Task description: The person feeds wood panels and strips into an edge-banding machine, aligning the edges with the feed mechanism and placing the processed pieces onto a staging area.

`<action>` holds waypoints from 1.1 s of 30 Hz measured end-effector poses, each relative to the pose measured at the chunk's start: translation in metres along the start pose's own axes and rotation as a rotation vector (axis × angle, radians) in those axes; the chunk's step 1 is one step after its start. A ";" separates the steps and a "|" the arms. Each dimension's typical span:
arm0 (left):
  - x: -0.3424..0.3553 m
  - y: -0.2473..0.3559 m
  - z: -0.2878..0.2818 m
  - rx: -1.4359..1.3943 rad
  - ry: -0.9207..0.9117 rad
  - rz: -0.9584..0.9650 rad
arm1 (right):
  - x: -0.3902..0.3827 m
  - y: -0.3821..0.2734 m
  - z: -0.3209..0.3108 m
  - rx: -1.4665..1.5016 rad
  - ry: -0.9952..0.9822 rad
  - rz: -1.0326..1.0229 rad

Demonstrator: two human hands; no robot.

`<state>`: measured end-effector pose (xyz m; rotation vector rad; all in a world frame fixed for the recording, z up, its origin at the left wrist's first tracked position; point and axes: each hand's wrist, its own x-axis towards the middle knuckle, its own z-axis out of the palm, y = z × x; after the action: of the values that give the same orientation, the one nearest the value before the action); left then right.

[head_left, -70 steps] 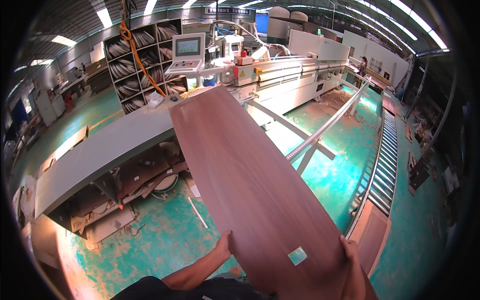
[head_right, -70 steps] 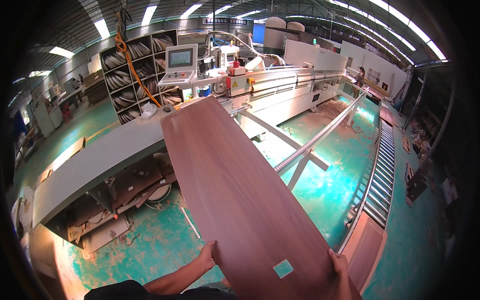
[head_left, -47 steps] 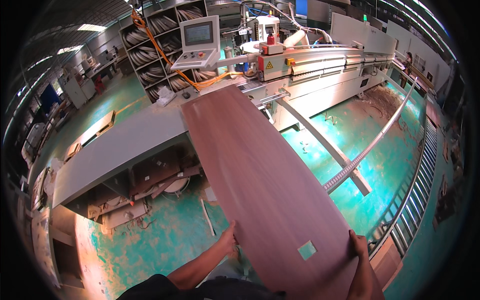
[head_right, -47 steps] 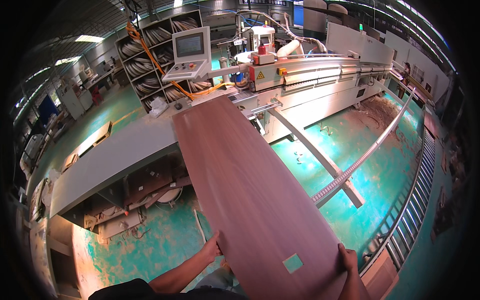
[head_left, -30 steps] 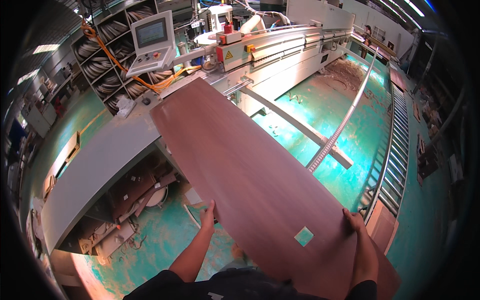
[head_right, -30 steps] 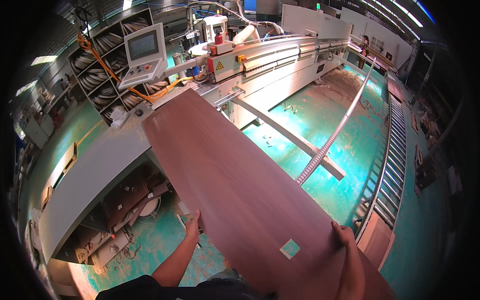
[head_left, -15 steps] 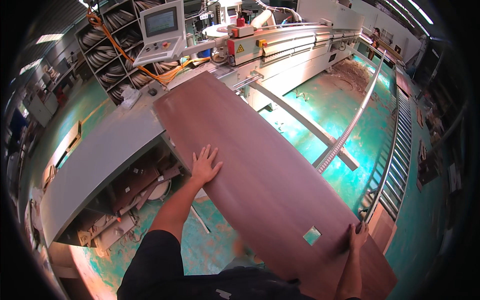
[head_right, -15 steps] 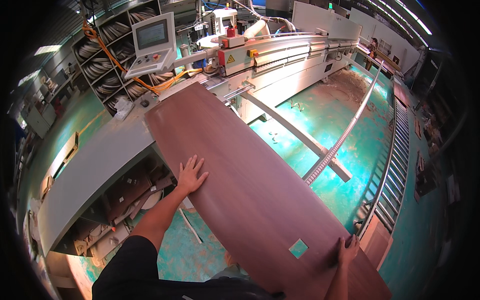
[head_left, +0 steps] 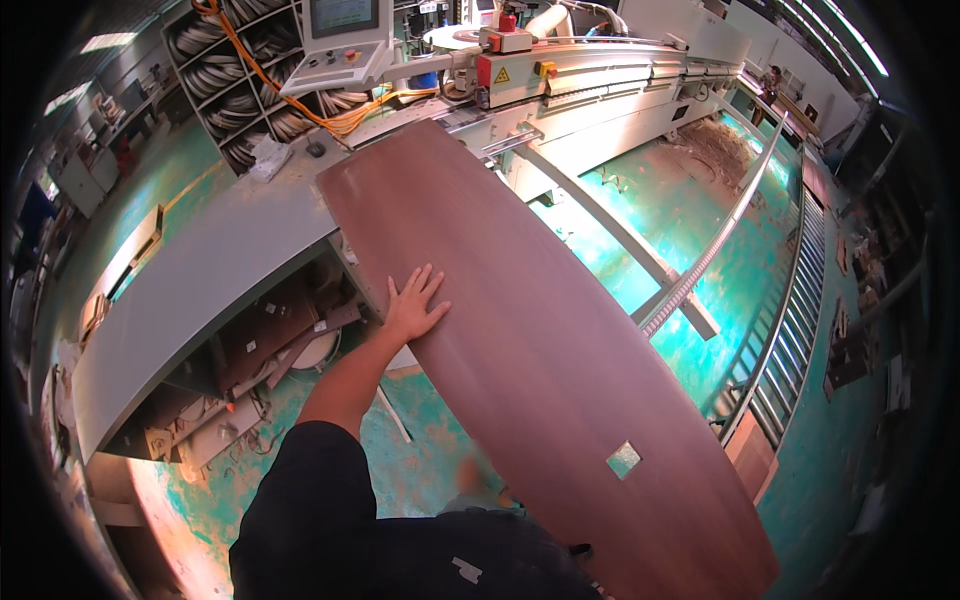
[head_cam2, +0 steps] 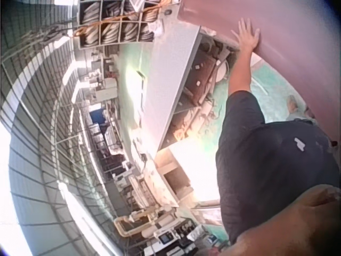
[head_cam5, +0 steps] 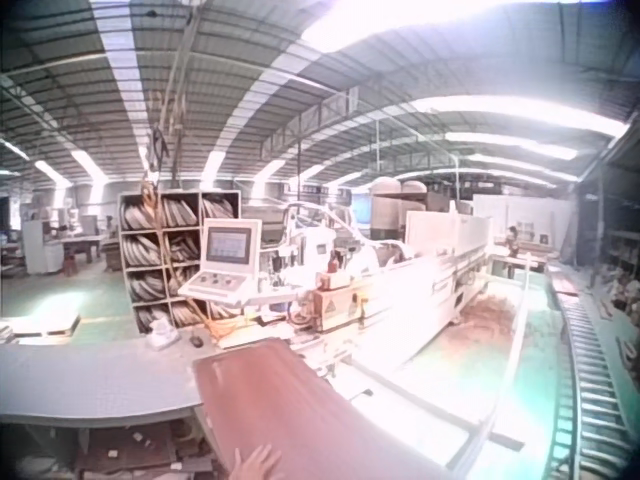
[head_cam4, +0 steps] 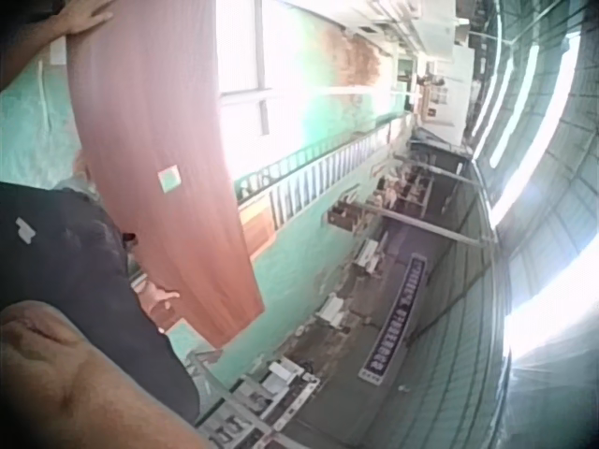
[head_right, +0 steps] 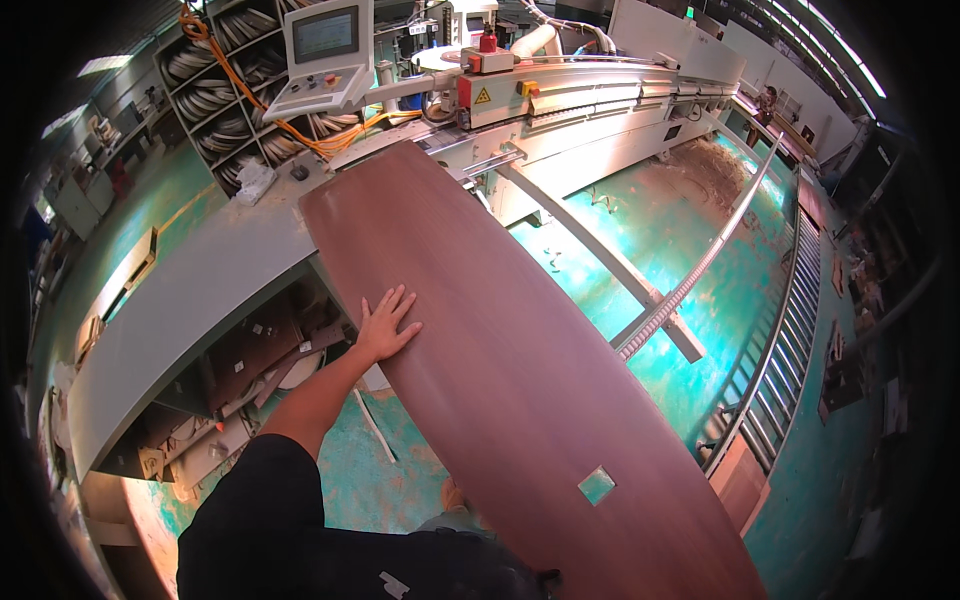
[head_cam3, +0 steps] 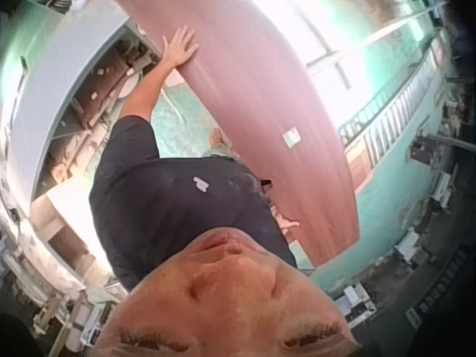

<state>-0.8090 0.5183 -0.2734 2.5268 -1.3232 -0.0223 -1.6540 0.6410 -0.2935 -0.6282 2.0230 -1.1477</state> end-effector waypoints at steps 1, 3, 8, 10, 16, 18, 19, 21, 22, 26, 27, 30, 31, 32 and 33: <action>-0.001 -0.002 0.000 0.004 0.002 0.004 | -0.009 0.000 0.006 0.074 -0.051 -0.002; 0.001 -0.008 -0.001 -0.013 -0.011 0.026 | -0.019 -0.004 0.012 0.184 -0.109 -0.026; -0.007 -0.031 -0.011 -0.041 0.047 0.052 | -0.011 -0.028 0.018 0.290 -0.215 -0.084; 0.005 -0.010 -0.019 0.023 0.152 0.087 | -0.013 -0.045 0.001 0.296 -0.178 -0.087; 0.001 -0.034 -0.075 -0.431 0.347 0.118 | 0.055 -0.093 -0.033 0.102 -0.200 0.152; 0.007 -0.030 -0.085 -0.523 0.496 0.161 | 0.162 -0.122 -0.132 0.229 -0.757 0.611; 0.007 -0.008 -0.100 -0.504 0.569 0.214 | 0.157 -0.105 -0.127 0.103 -0.544 0.414; 0.012 0.024 -0.117 -0.537 0.710 0.316 | 0.116 -0.100 -0.113 -0.170 -0.105 -0.014; 0.014 0.027 -0.120 -0.564 0.785 0.334 | 0.111 -0.124 -0.119 -0.243 -0.188 -0.143; 0.041 0.049 -0.130 -0.709 1.096 0.381 | 0.104 -0.203 -0.101 -0.399 -0.423 -0.414; 0.047 0.054 -0.129 -0.700 1.056 0.359 | 0.102 -0.216 -0.076 -0.381 -0.438 -0.379; 0.067 0.075 -0.146 -0.774 1.169 0.379 | 0.093 -0.255 -0.016 -0.366 -0.502 -0.328; 0.075 0.080 -0.149 -0.820 1.245 0.389 | 0.091 -0.265 0.003 -0.367 -0.524 -0.319; 0.079 0.087 -0.151 -0.803 1.240 0.356 | 0.089 -0.274 0.015 -0.373 -0.537 -0.314; 0.086 0.091 -0.156 -0.835 1.280 0.355 | 0.087 -0.286 0.029 -0.378 -0.556 -0.313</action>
<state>-0.8097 0.4379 -0.0894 1.1094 -0.8456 0.7808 -1.6677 0.4259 -0.0846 -1.3296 1.6903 -0.6432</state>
